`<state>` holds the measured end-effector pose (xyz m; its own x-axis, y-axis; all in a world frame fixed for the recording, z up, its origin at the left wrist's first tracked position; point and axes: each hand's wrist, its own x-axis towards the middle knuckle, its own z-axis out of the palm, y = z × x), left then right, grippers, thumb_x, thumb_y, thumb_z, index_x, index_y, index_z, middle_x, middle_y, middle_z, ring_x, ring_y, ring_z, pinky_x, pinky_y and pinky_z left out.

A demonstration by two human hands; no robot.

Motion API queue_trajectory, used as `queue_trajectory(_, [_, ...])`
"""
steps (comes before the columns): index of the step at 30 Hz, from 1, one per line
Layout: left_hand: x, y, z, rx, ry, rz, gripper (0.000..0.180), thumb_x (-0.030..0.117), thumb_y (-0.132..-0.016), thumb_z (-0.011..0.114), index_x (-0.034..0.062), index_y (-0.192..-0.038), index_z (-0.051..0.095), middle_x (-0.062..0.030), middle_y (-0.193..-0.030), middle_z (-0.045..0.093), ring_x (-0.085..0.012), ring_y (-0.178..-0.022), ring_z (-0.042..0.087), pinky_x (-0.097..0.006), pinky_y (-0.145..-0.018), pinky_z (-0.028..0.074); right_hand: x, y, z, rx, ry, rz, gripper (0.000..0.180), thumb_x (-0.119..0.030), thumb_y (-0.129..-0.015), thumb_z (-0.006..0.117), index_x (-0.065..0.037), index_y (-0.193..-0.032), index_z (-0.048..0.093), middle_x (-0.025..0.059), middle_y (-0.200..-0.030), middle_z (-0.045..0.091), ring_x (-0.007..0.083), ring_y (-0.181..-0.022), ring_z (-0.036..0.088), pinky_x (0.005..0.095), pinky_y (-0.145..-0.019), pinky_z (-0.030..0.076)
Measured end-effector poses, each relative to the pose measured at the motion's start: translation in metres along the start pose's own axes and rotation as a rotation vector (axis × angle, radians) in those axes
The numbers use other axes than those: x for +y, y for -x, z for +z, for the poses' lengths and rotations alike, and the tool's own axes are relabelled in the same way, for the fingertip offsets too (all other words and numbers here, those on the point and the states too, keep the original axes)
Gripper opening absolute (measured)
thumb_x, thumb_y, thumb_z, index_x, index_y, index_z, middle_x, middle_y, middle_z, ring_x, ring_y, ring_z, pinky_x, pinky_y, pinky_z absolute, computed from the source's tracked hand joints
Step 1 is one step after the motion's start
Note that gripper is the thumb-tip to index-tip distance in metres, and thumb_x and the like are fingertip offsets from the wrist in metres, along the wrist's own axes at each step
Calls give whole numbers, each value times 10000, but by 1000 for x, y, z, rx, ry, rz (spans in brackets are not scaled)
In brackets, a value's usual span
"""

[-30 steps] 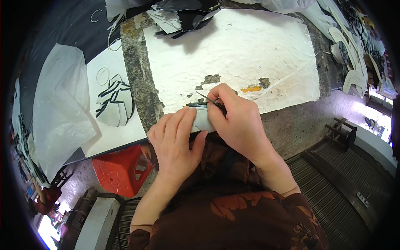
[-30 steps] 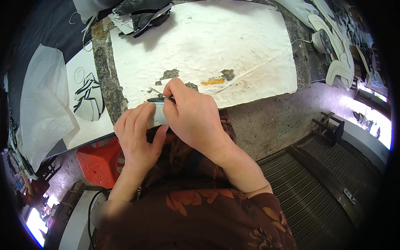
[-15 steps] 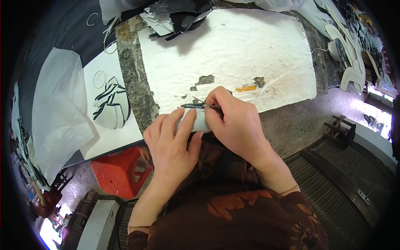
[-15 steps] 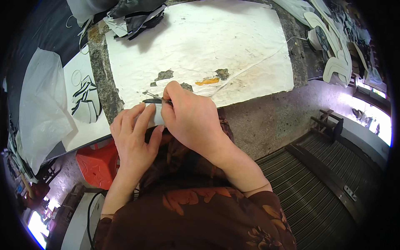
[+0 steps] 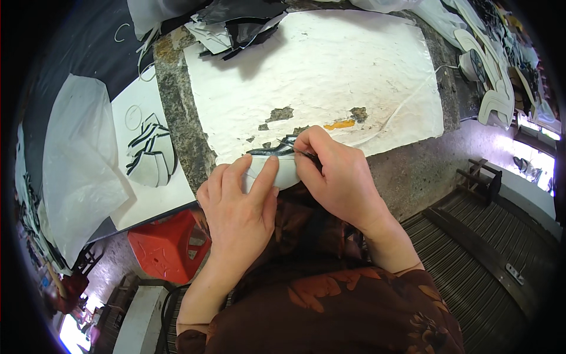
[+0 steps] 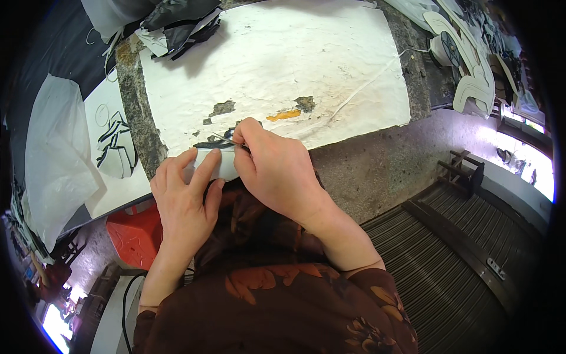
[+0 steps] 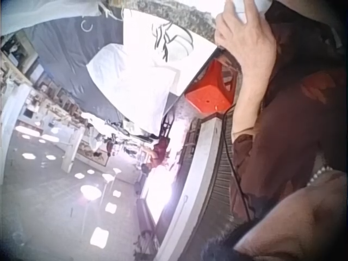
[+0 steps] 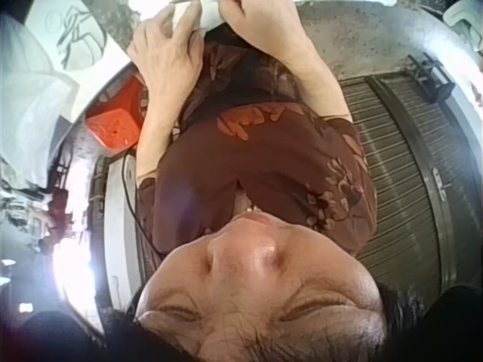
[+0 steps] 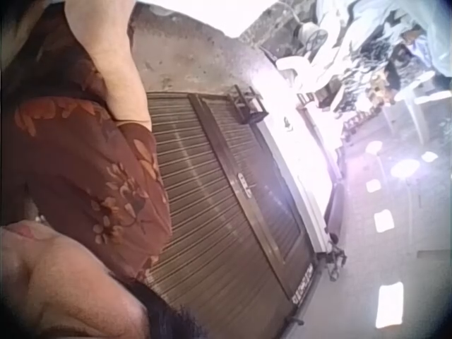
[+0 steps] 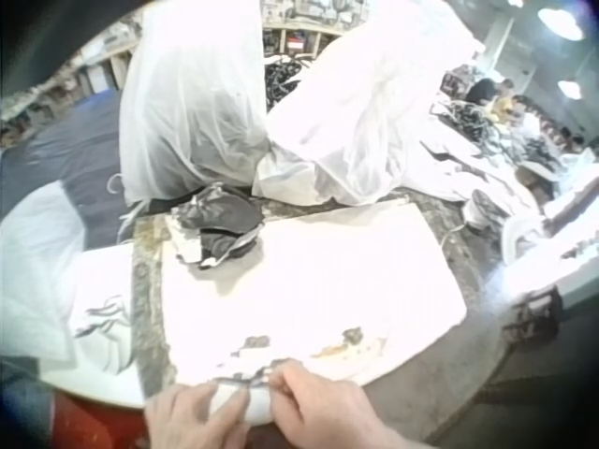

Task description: Trim excess material and loose threads from shoe components using trimming nippers at a workbench.

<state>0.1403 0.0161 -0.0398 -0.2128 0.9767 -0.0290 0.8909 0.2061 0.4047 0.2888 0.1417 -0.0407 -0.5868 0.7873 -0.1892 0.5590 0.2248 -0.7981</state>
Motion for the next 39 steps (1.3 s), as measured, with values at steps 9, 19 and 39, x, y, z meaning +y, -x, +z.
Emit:
queue_trajectory(9, [2, -2, -2, -23, -38, 24, 496, 169, -887, 743, 294, -1361, 666, -105, -1302, 569, -319, -1217, 507, -472, -1002, 360, 5, -4, -6, -25, 31, -27, 88, -52, -938, 661, -44, -997, 596, 121, -787, 665, 288, -671, 664, 345, -620, 512])
queue_trajectory(19, [3, -1, 0, -23, -18, 12, 492, 158, -887, 744, 293, -1355, 671, -110, -1299, 563, -327, -1213, 504, -477, -1014, 351, 13, -10, -10, -39, 55, -49, 79, -90, -946, 635, -64, -990, 575, 129, -776, 663, 344, -696, 669, 405, -612, 508])
queue_trajectory(39, [-15, 3, 15, 220, 167, 90, 730, 137, -761, 847, 138, -1446, 595, -90, -1299, 530, -316, -1226, 505, -466, -1047, 339, 10, -5, -39, -184, -396, 158, 254, -173, -917, 767, 10, -1076, 690, 4, -899, 656, 78, -802, 579, 246, -704, 469])
